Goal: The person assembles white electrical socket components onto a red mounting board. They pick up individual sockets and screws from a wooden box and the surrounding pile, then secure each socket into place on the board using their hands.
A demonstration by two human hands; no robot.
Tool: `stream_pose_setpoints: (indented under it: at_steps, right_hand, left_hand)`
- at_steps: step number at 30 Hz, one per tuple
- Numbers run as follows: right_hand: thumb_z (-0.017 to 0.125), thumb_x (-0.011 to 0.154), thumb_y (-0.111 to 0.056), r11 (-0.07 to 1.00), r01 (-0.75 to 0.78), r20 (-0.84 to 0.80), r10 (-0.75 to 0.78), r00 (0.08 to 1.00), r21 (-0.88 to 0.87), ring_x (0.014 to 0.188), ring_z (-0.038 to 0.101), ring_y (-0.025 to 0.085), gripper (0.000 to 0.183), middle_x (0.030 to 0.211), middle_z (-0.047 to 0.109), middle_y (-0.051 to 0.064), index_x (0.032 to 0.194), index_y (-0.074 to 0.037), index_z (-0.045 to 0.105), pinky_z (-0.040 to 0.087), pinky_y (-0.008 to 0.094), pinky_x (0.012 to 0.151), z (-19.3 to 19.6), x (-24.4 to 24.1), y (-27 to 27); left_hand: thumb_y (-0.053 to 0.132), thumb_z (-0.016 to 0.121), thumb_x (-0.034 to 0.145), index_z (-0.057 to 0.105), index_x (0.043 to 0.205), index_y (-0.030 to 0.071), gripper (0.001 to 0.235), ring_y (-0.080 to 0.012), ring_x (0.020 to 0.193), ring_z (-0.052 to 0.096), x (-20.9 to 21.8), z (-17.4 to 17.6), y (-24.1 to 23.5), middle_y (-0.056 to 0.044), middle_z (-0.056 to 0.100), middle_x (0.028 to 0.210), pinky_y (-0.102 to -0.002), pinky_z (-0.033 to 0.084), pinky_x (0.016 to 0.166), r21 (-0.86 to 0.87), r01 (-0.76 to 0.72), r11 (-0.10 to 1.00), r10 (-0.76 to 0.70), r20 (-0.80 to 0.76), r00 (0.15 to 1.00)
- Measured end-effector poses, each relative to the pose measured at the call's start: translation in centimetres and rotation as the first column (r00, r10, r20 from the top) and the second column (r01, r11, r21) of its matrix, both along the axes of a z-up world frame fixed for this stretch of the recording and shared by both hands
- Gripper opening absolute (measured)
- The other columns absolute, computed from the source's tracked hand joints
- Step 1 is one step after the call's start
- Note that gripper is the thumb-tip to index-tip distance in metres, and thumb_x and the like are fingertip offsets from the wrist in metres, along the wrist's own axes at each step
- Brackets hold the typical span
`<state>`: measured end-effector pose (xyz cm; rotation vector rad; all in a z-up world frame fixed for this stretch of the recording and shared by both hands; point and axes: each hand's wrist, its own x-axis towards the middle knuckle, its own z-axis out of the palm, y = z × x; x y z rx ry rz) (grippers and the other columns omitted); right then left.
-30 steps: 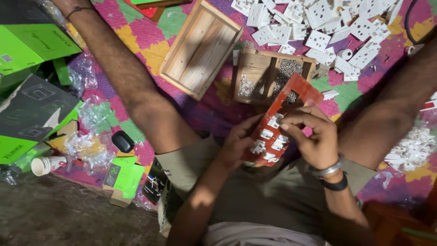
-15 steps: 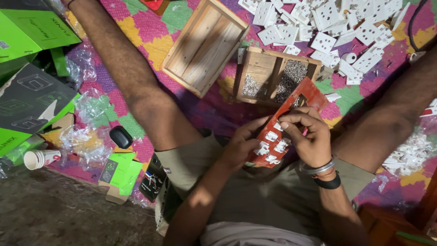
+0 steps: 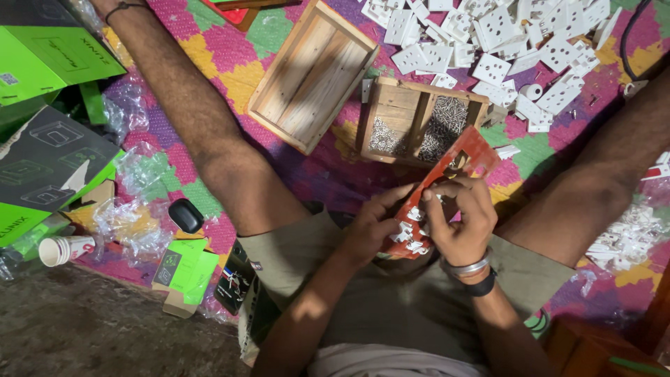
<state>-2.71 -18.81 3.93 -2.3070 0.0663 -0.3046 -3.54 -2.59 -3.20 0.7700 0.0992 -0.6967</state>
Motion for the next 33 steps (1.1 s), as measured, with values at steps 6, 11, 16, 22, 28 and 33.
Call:
stream_pose_setpoints:
  at_steps: [6, 11, 16, 22, 28, 33]
  right_hand:
    - [0.072, 0.103, -0.008, 0.873, 0.278, -0.240, -0.193, 0.952, 0.400, 0.074, 0.052, 0.007, 0.009, 0.088, 0.064, 0.002, 0.102, -0.003, 0.064, 0.042, 0.021, 0.068, -1.7, 0.6, -0.8]
    - [0.074, 0.099, -0.005, 0.949, 0.103, -0.121, -0.069, 0.990, 0.297, 0.074, 0.054, 0.004, 0.014, 0.090, 0.063, 0.000, 0.101, -0.002, 0.060, 0.045, 0.020, 0.067, -1.6, 0.5, -1.6]
    - [0.077, 0.092, -0.004, 0.956, 0.103, -0.170, -0.057, 0.984, 0.276, 0.065, 0.051, 0.004, 0.019, 0.086, 0.064, 0.001, 0.096, -0.002, 0.058, 0.041, 0.021, 0.059, -1.7, 0.4, -1.4]
    - [0.077, 0.093, -0.001, 0.961, 0.059, -0.114, -0.029, 0.993, 0.271, 0.071, 0.055, 0.006, 0.022, 0.086, 0.062, 0.003, 0.097, -0.003, 0.056, 0.045, 0.021, 0.064, -2.2, 0.1, -2.0]
    - [0.073, 0.092, 0.000, 0.930, 0.077, -0.162, -0.019, 0.987, 0.359, 0.075, 0.060, 0.004, 0.019, 0.088, 0.063, 0.000, 0.097, -0.004, 0.055, 0.046, 0.020, 0.065, -2.7, -0.3, -2.5]
    - [0.074, 0.089, 0.000, 0.933, 0.110, -0.178, -0.050, 0.983, 0.342, 0.071, 0.052, 0.007, 0.019, 0.088, 0.060, 0.001, 0.094, -0.004, 0.055, 0.042, 0.021, 0.063, -3.6, -0.3, -2.9]
  left_hand:
    - [-0.010, 0.046, 0.082, 0.047, 0.154, 0.000, 0.073, -0.0140, 0.112, 0.064, -0.1, 0.4, -0.1, -0.009, 0.065, 0.132, -0.029, 0.054, 0.096, -0.003, 0.009, 1.000, -0.009, -0.087, 0.996]
    - [-0.008, 0.048, 0.083, 0.047, 0.154, 0.001, 0.071, -0.0143, 0.111, 0.065, -0.2, 0.6, -0.2, -0.009, 0.065, 0.131, -0.030, 0.054, 0.097, 0.033, 0.045, 0.998, -0.042, -0.087, 0.995]
    - [-0.008, 0.048, 0.081, 0.048, 0.154, 0.000, 0.073, -0.0132, 0.117, 0.064, -0.1, 1.0, -0.2, -0.009, 0.064, 0.136, -0.030, 0.053, 0.102, 0.024, 0.013, 1.000, -0.012, -0.032, 0.999]
    - [-0.007, 0.048, 0.081, 0.047, 0.153, -0.001, 0.072, -0.0128, 0.116, 0.063, -0.3, 0.8, -0.6, -0.009, 0.064, 0.136, -0.029, 0.052, 0.101, 0.063, 0.033, 0.998, -0.034, 0.011, 0.999]
    - [-0.005, 0.049, 0.082, 0.048, 0.153, 0.000, 0.071, -0.0134, 0.114, 0.062, -0.8, 0.0, -0.9, -0.008, 0.063, 0.134, -0.029, 0.052, 0.102, 0.115, 0.036, 0.993, -0.042, 0.052, 0.998]
    - [-0.003, 0.050, 0.081, 0.048, 0.152, -0.001, 0.071, -0.0151, 0.127, 0.058, -0.7, -0.3, -1.3, -0.008, 0.062, 0.139, -0.032, 0.046, 0.113, 0.151, -0.056, 0.987, 0.020, 0.233, 0.972]
